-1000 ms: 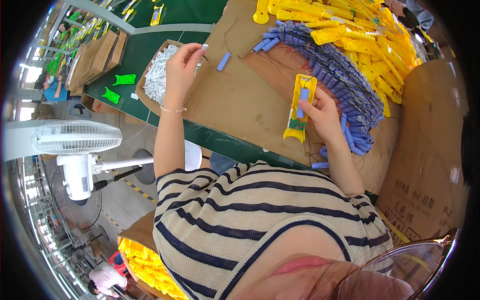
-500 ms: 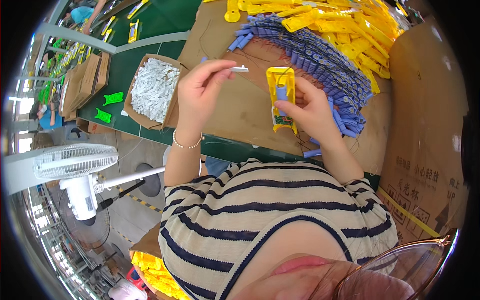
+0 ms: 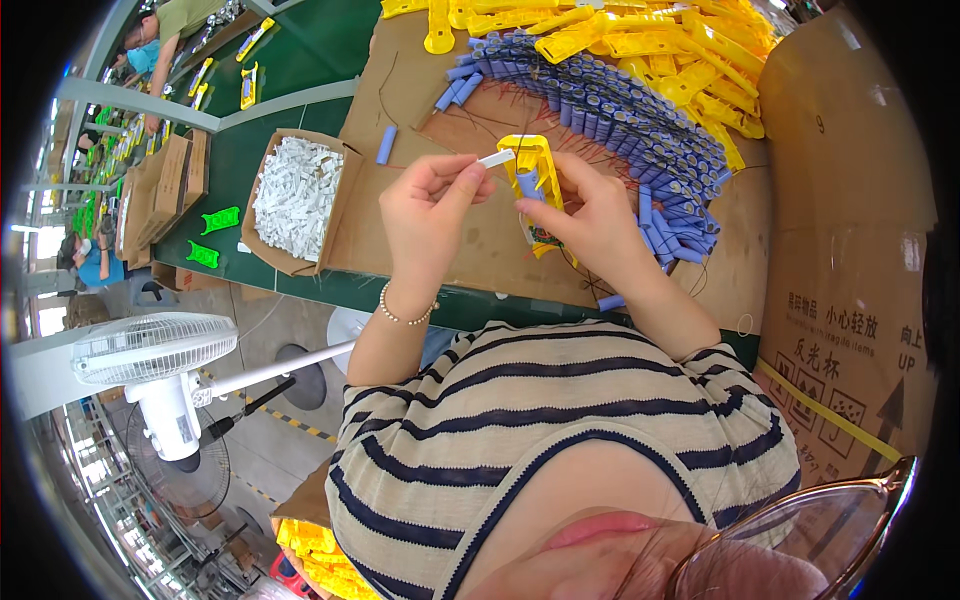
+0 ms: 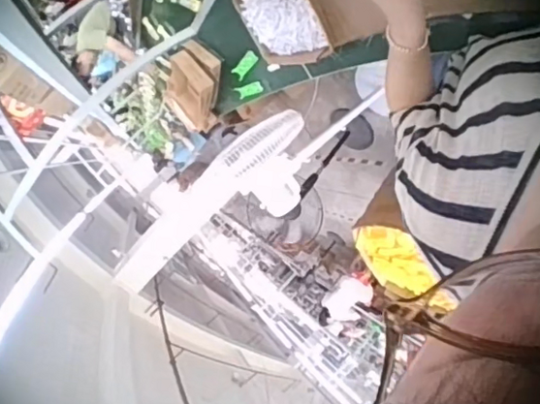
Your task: The person assembles blue electronic components, white plastic parts, and wiring into yellow plastic housings by hand, taking the components from a cardboard box and inserting them into the housings.
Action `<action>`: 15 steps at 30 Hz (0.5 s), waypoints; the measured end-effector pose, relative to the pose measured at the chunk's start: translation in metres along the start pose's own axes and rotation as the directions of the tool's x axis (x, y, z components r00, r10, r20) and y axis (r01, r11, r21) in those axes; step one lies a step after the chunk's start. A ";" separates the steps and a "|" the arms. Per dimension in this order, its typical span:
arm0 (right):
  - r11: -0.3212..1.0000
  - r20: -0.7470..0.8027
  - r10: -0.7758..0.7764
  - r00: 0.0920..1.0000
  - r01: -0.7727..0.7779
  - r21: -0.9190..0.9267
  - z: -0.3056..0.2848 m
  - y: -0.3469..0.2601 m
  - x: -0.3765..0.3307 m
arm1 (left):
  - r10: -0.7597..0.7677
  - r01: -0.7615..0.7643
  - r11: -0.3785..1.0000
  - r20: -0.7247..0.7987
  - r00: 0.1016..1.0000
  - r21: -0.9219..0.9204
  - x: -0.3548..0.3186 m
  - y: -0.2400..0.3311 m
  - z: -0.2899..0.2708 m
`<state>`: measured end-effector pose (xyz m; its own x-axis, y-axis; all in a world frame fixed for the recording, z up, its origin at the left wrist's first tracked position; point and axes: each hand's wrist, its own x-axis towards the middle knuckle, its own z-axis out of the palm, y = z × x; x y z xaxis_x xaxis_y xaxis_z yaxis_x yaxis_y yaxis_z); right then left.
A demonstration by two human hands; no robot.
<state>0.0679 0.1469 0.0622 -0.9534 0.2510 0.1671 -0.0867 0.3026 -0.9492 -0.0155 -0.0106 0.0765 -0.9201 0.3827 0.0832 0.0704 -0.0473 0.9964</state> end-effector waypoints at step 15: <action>0.991 0.129 0.030 0.991 -0.012 -0.136 -0.002 0.001 0.000 | 0.004 -0.003 1.000 0.073 0.997 -0.014 0.003 -0.006 0.003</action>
<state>0.0681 0.1493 0.0620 -0.9849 0.1390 0.1030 -0.0352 0.4215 -0.9062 -0.0178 -0.0061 0.0710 -0.8892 0.4488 0.0884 0.0681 -0.0614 0.9958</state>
